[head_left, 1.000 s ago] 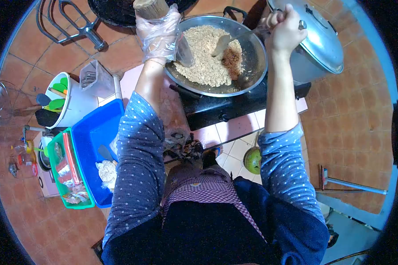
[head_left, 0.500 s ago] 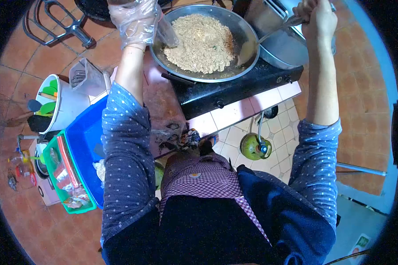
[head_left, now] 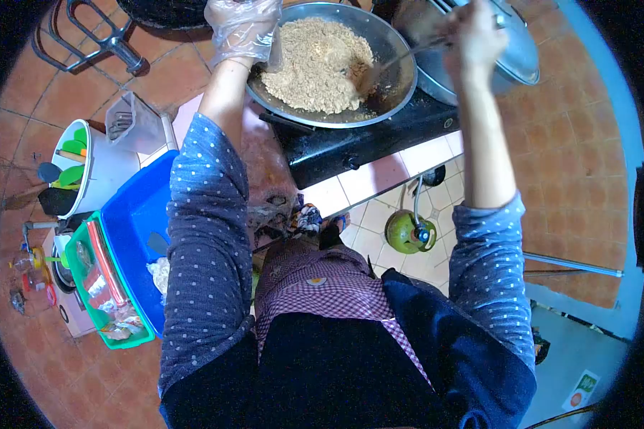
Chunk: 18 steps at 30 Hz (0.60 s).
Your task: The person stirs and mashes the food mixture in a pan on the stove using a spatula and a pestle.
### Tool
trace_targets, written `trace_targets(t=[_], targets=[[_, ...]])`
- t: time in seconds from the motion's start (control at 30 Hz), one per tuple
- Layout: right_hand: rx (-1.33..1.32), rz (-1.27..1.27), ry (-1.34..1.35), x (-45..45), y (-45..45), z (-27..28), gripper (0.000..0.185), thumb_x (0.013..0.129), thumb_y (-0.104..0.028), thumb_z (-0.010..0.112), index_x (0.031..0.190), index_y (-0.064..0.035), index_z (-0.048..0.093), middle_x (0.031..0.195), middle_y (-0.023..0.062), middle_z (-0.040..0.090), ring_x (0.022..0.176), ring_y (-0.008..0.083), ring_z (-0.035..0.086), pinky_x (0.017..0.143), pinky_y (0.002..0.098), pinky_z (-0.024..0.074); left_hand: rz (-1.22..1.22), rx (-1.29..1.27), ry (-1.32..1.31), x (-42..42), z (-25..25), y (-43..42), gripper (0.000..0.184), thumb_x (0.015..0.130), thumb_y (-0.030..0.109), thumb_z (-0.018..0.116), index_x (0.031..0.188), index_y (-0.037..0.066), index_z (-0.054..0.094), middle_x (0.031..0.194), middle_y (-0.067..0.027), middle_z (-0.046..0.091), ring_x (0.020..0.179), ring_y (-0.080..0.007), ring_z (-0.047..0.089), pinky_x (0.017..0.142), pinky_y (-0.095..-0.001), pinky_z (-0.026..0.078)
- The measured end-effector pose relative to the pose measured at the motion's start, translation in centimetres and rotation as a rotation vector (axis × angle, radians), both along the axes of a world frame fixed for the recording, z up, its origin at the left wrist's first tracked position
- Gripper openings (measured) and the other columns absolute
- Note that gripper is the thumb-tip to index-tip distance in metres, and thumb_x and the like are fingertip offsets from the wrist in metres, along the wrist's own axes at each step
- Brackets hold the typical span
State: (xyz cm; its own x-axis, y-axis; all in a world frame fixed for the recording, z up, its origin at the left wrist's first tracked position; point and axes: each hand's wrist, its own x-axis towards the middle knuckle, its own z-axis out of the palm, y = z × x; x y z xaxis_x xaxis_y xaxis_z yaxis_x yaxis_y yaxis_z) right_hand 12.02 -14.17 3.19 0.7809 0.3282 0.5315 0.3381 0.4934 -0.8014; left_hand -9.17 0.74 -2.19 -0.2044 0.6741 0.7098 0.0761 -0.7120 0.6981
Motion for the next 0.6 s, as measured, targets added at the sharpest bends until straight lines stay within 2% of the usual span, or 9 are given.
trace_targets(t=[0.03,0.13,0.23,0.3,0.37,0.47,0.5,0.57,0.6], targets=[[0.034,0.02,0.059,1.4,1.6,-2.3,0.036,0.098,-0.033,0.059,0.068,-0.0146,0.051,0.053,-0.0018,0.046,0.043,0.013,0.042,0.043,0.0307,0.0349,-0.026,-0.022,0.01,-0.1,0.0,-0.2,0.051,0.082,0.018,0.081,0.126,0.001,0.061,0.107,-0.0143,0.073,0.094,-0.0252,0.071,0.086,-0.0365,0.055],[-0.097,0.045,0.066,3.9,1.8,-2.0,0.033,0.098,-0.032,0.059,0.071,-0.0128,0.053,0.054,-0.0012,0.047,0.043,0.0132,0.042,0.043,0.0303,0.0349,-0.049,-0.063,-0.008,-0.5,-0.1,-0.1,0.05,0.083,0.018,0.08,0.126,0.001,0.061,0.107,-0.0144,0.072,0.094,-0.025,0.071,0.085,-0.0367,0.055],[0.037,0.127,0.076,0.1,-0.4,3.2,0.024,0.098,-0.026,0.058,0.079,-0.0114,0.055,0.054,-0.0024,0.041,0.041,0.0131,0.041,0.04,0.0304,0.0357,-0.035,-0.022,-0.067,-0.6,-0.5,0.5,0.05,0.083,0.019,0.08,0.125,0.0,0.061,0.107,-0.0142,0.072,0.093,-0.0248,0.071,0.085,-0.0366,0.055],[0.135,0.189,0.055,0.8,-0.7,4.2,0.025,0.098,-0.023,0.058,0.076,-0.0149,0.05,0.054,-0.0037,0.038,0.041,0.0106,0.038,0.038,0.0301,0.0346,-0.028,-0.033,-0.054,-0.9,-0.6,0.6,0.051,0.083,0.018,0.08,0.126,0.0,0.061,0.107,-0.0141,0.072,0.093,-0.0247,0.071,0.085,-0.0364,0.055],[-0.011,0.876,0.19,17.3,2.0,2.5,0.027,0.098,-0.022,0.058,0.073,-0.0162,0.048,0.054,-0.0047,0.037,0.04,0.0105,0.036,0.038,0.0295,0.0331,-0.024,-0.045,-0.038,-1.0,-0.7,0.5,0.051,0.083,0.018,0.08,0.126,0.0,0.061,0.108,-0.0139,0.072,0.094,-0.0245,0.071,0.085,-0.0361,0.055],[0.222,1.079,0.354,11.2,1.6,2.7,0.029,0.097,-0.023,0.058,0.07,-0.0167,0.048,0.054,-0.0052,0.039,0.04,0.01,0.037,0.039,0.0291,0.0316,-0.02,-0.04,-0.051,-0.8,-0.6,0.3,0.052,0.083,0.018,0.08,0.127,0.0,0.061,0.108,-0.0141,0.072,0.094,-0.024,0.071,0.085,-0.0358,0.055],[0.224,1.078,0.353,6.8,1.2,3.1,0.029,0.097,-0.023,0.058,0.07,-0.0167,0.048,0.054,-0.0052,0.039,0.04,0.01,0.037,0.039,0.0291,0.0316,-0.033,-0.035,-0.048,-0.7,-0.6,0.3,0.052,0.083,0.017,0.08,0.127,0.0,0.061,0.109,-0.0142,0.072,0.094,-0.0238,0.07,0.085,-0.0358,0.055],[0.088,0.077,-0.115,-1.1,0.5,3.9,0.03,0.097,-0.024,0.059,0.069,-0.0158,0.05,0.056,-0.0049,0.043,0.042,0.0095,0.04,0.039,0.0289,0.0312,-0.045,-0.027,-0.045,-0.6,-0.5,0.2,0.052,0.083,0.017,0.08,0.127,0.0,0.061,0.109,-0.0143,0.072,0.094,-0.0236,0.07,0.085,-0.0358,0.055],[0.058,0.017,-0.023,0.2,2.1,2.1,0.031,0.096,-0.025,0.059,0.068,-0.0148,0.052,0.058,-0.0037,0.048,0.044,0.0096,0.042,0.041,0.0289,0.0315,-0.023,-0.029,-0.041,-0.4,-0.4,0.1,0.052,0.083,0.017,0.08,0.127,0.0,0.061,0.109,-0.0142,0.072,0.094,-0.0234,0.07,0.085,-0.0356,0.055]])
